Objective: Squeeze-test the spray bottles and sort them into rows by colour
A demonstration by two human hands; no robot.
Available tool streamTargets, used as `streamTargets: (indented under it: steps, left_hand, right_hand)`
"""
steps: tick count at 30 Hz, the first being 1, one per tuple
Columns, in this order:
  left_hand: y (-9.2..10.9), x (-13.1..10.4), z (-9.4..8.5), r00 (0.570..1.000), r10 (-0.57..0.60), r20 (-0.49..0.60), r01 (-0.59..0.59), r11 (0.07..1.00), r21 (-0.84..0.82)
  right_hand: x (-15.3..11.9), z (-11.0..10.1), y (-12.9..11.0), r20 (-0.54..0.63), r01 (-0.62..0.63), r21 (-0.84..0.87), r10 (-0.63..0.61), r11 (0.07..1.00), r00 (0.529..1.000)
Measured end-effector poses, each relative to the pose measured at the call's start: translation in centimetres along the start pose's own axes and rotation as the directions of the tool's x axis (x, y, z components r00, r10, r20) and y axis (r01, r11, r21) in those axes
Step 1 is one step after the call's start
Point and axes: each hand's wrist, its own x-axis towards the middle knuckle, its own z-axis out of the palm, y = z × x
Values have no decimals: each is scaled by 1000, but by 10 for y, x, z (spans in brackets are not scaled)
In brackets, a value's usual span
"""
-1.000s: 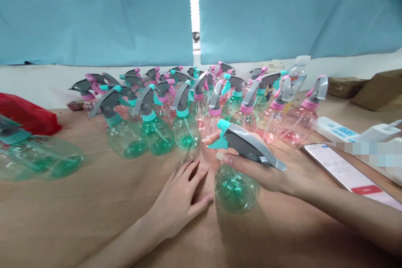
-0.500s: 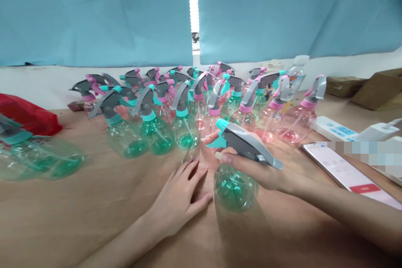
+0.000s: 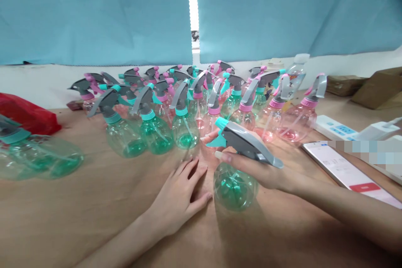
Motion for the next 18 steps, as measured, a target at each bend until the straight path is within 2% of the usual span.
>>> streamTargets:
  steps: [3,8,18]
  left_hand:
    - [1,0,-1,1000,-6,6,6,1000,1]
    - [1,1,-1,1000,2,2,-2,1000,0]
    - [1,1,-1,1000,2,0,-2,1000,-7]
  right_hand:
    - [-1,-1,1,8,-26,-18,26,999,1000]
    - [0,-1,3,15,-15,54,14,998,1000]
    - [-1,-1,3,14,-15,29,14,999,1000]
